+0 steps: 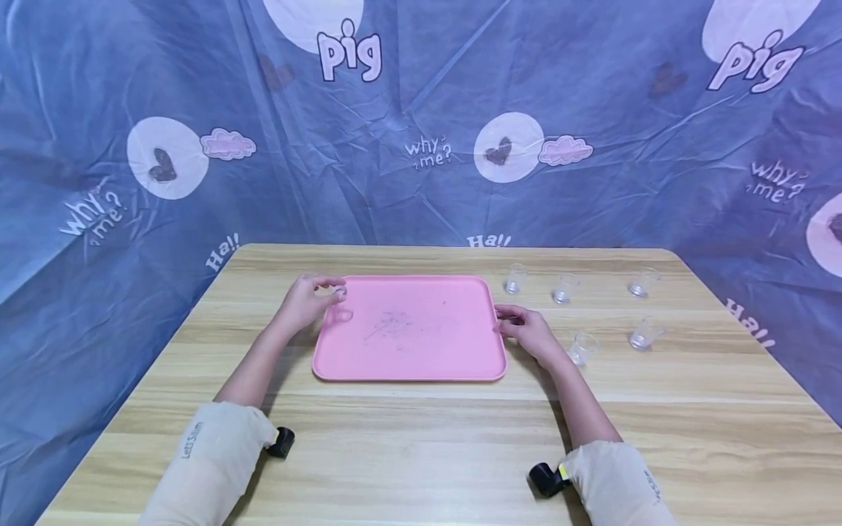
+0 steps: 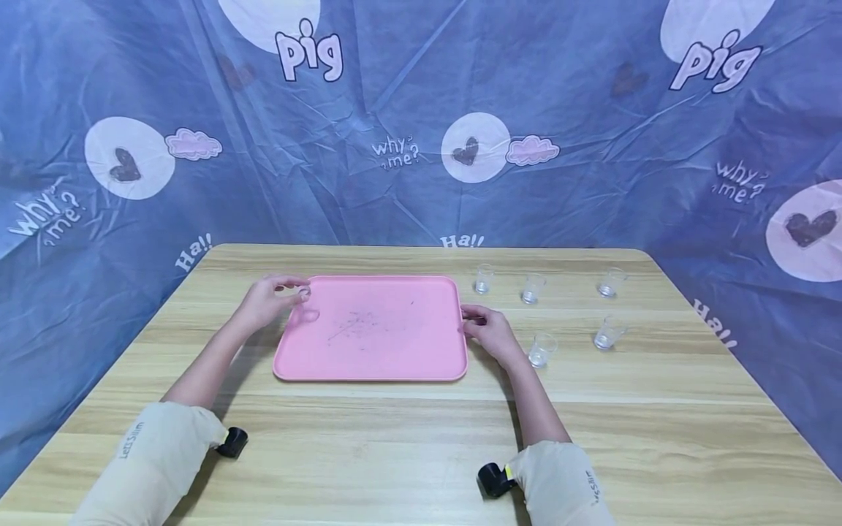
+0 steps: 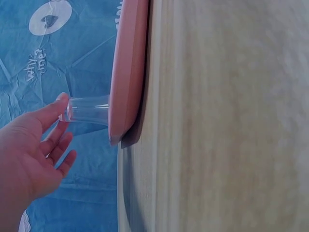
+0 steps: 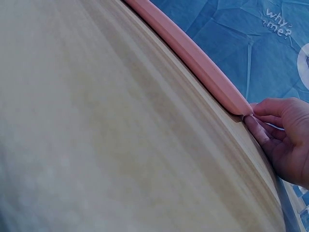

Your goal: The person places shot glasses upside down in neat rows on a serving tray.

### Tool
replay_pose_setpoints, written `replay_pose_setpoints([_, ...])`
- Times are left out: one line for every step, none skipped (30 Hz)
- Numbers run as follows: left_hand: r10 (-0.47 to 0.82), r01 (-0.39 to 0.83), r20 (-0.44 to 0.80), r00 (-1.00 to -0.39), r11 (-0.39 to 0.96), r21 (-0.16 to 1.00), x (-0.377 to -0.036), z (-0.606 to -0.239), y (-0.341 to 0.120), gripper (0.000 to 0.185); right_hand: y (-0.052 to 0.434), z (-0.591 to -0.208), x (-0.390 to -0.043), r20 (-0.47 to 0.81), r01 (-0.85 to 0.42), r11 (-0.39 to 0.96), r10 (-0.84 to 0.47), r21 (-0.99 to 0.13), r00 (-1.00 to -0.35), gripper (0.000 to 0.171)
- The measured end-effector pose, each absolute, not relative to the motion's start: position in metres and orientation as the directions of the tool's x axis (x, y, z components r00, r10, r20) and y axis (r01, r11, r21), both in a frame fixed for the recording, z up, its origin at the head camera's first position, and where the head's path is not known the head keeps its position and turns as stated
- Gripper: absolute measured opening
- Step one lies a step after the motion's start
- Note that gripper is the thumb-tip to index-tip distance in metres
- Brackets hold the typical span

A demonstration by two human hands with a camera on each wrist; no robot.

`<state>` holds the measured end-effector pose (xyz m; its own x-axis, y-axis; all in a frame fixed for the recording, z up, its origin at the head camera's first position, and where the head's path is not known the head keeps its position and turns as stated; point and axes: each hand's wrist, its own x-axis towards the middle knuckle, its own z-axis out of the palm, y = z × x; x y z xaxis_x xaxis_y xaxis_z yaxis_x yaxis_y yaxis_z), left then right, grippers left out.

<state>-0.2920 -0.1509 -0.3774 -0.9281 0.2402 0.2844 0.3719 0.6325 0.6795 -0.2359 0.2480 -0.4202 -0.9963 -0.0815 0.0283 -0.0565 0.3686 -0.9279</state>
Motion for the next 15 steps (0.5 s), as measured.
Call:
replay_pose_setpoints([0.248,0.379,0.286,-0.925,0.637,0.672,-0.292,-0.3777,-0.151,0.026,0.2482,-0.4201,-0.2358,0.028,-0.057,0.369,-0.081,-0.928,-0.996,0.043])
replay_pose_setpoints([0.257,0.386,0.288,-0.922,0.639,0.665,-0.2918,-0.3776,-0.151,0.026,0.2484,-0.42,-0.2358,0.029,-0.058,0.37,-0.082,-0.927,-0.996,0.044])
replay_pose_setpoints([0.265,0.395,0.292,-0.919,0.639,0.66,-0.2917,-0.3778,-0.151,0.025,0.2486,-0.4201,-0.2357,0.03,-0.059,0.372,-0.082,-0.927,-0.996,0.044])
replay_pose_setpoints([0.272,0.4,0.293,-0.917,0.64,0.656,-0.2911,-0.3775,-0.151,0.025,0.2489,-0.4203,-0.2357,0.03,-0.059,0.373,-0.081,-0.926,-0.996,0.044])
replay_pose_setpoints([0.276,0.404,0.295,-0.915,0.638,0.655,-0.2906,-0.3774,-0.151,0.025,0.2489,-0.4203,-0.2357,0.03,-0.059,0.374,-0.081,-0.926,-0.996,0.044])
replay_pose_setpoints([0.281,0.407,0.295,-0.913,0.638,0.654,-0.2899,-0.3771,-0.151,0.024,0.2489,-0.4206,-0.236,0.032,-0.061,0.375,-0.082,-0.925,-0.996,0.044])
replay_pose_setpoints([0.284,0.408,0.293,-0.913,0.638,0.653,-0.2894,-0.377,-0.1513,0.024,0.2489,-0.4207,-0.236,0.033,-0.062,0.375,-0.082,-0.925,-0.996,0.044])
replay_pose_setpoints([0.289,0.41,0.29,-0.912,0.637,0.653,-0.2891,-0.377,-0.1517,0.023,0.2487,-0.4209,-0.2361,0.034,-0.063,0.376,-0.082,-0.924,-0.996,0.044])
replay_pose_setpoints([0.291,0.406,0.284,-0.914,0.639,0.653,-0.2888,-0.3772,-0.1525,0.023,0.2485,-0.421,-0.236,0.036,-0.063,0.376,-0.081,-0.924,-0.996,0.044])
replay_pose_setpoints([0.294,0.404,0.277,-0.915,0.641,0.653,-0.2883,-0.3772,-0.153,0.024,0.2483,-0.421,-0.2359,0.037,-0.064,0.375,-0.08,-0.925,-0.996,0.043])
replay_pose_setpoints([0.297,0.403,0.272,-0.915,0.64,0.654,-0.2881,-0.3773,-0.1536,0.024,0.2481,-0.4211,-0.2359,0.038,-0.065,0.373,-0.08,-0.925,-0.996,0.043])
replay_pose_setpoints([0.3,0.401,0.266,-0.916,0.643,0.653,-0.2879,-0.3775,-0.1543,0.024,0.2479,-0.4213,-0.2359,0.041,-0.068,0.372,-0.08,-0.926,-0.996,0.043])
replay_pose_setpoints([0.306,0.403,0.264,-0.915,0.642,0.652,-0.2881,-0.3779,-0.1549,0.024,0.2479,-0.4212,-0.2357,0.041,-0.067,0.371,-0.079,-0.926,-0.996,0.043])
replay_pose_setpoints([0.311,0.403,0.259,-0.914,0.64,0.654,-0.2877,-0.3778,-0.1553,0.025,0.2479,-0.4212,-0.2357,0.041,-0.068,0.371,-0.079,-0.926,-0.996,0.043])
replay_pose_setpoints([0.316,0.404,0.256,-0.913,0.639,0.655,-0.2872,-0.3776,-0.1553,0.025,0.2479,-0.4213,-0.2358,0.042,-0.068,0.372,-0.079,-0.926,-0.996,0.043])
